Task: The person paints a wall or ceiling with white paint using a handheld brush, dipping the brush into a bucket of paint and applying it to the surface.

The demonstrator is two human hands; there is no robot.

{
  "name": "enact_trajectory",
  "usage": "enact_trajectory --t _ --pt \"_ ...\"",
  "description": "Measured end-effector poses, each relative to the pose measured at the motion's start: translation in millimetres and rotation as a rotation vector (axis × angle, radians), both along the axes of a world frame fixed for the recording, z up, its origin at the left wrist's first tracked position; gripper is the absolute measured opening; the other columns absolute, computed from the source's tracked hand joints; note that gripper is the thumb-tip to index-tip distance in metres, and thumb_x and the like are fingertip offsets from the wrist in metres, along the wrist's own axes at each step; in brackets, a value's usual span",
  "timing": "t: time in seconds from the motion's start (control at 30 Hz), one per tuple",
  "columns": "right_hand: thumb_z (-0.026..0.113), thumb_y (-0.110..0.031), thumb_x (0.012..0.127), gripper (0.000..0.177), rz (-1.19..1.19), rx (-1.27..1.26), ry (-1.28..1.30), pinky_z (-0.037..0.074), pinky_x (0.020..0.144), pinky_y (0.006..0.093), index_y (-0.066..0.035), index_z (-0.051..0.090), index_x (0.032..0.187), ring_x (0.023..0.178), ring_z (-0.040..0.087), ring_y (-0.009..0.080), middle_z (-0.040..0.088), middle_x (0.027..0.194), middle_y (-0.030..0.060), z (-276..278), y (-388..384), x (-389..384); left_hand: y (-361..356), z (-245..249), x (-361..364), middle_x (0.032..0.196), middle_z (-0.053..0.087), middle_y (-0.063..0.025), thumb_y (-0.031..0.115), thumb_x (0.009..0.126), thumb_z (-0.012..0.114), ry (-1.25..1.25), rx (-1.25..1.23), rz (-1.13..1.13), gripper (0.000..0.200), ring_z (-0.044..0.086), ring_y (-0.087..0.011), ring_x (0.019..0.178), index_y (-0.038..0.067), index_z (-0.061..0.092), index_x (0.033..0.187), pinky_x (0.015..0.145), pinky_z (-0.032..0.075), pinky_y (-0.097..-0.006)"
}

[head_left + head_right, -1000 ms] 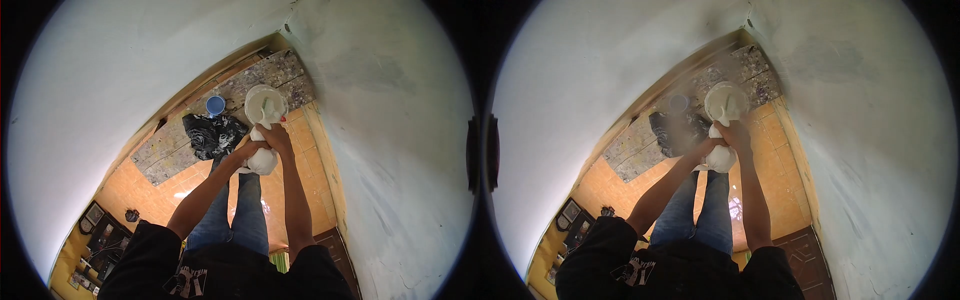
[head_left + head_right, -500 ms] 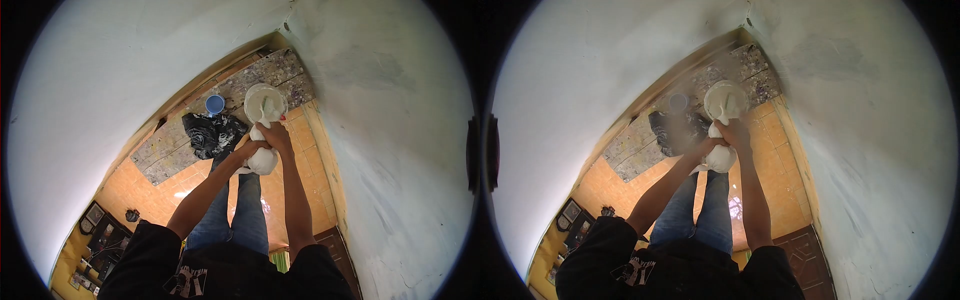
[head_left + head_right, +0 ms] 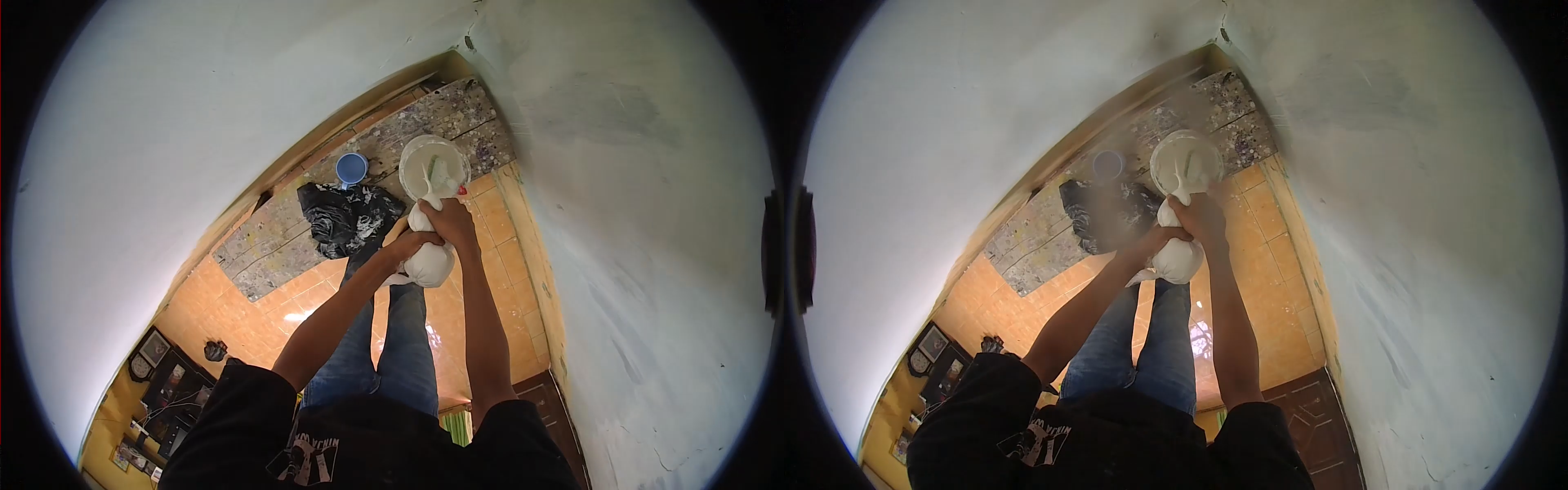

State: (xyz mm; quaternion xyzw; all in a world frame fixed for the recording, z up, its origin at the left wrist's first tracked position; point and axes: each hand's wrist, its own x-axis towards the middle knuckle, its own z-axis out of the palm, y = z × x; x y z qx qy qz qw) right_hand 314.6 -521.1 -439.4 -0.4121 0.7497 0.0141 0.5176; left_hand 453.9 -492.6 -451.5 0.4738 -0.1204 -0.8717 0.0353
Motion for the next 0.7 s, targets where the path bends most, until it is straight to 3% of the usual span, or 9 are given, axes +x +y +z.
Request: enact_trajectory --t 0.17,0.27,0.7 --pt "0.058 -0.056 0.080 0.057 0.015 -0.092 0.045 0.051 0.077 0.0453 -0.002 0.071 0.092 0.086 0.067 0.0384 0.068 0.087 0.0238 -10 7 1 -8 22 0 0.098 0.065 -0.0134 0.011 0.073 0.068 -0.074 0.018 0.041 0.045 0.066 -0.0249 0.082 0.001 0.055 0.115 0.070 0.056 -0.0368" --pt "0.059 -0.056 0.080 0.056 0.024 -0.016 0.039 0.051 0.077 0.0458 -0.003 0.071 0.092 0.085 0.067 0.0385 0.068 0.088 0.0234 1 0 1 -14 35 -1 0.098 0.065 -0.0133 0.010 0.073 0.067 -0.103 0.007 0.032 0.045 0.066 -0.0251 0.083 0.002 0.055 0.115 0.071 0.055 -0.0369" --pt "0.058 -0.053 0.084 0.054 0.079 -0.121 0.066 0.051 0.077 0.0468 0.000 0.070 0.089 0.085 0.066 0.0393 0.067 0.088 0.0243 0 5 -2 -2 14 -4 0.098 0.065 -0.0115 0.012 0.074 0.066 -0.048 -0.059 0.035 0.043 0.065 -0.0238 0.084 0.003 0.057 0.115 0.073 0.054 -0.0355"
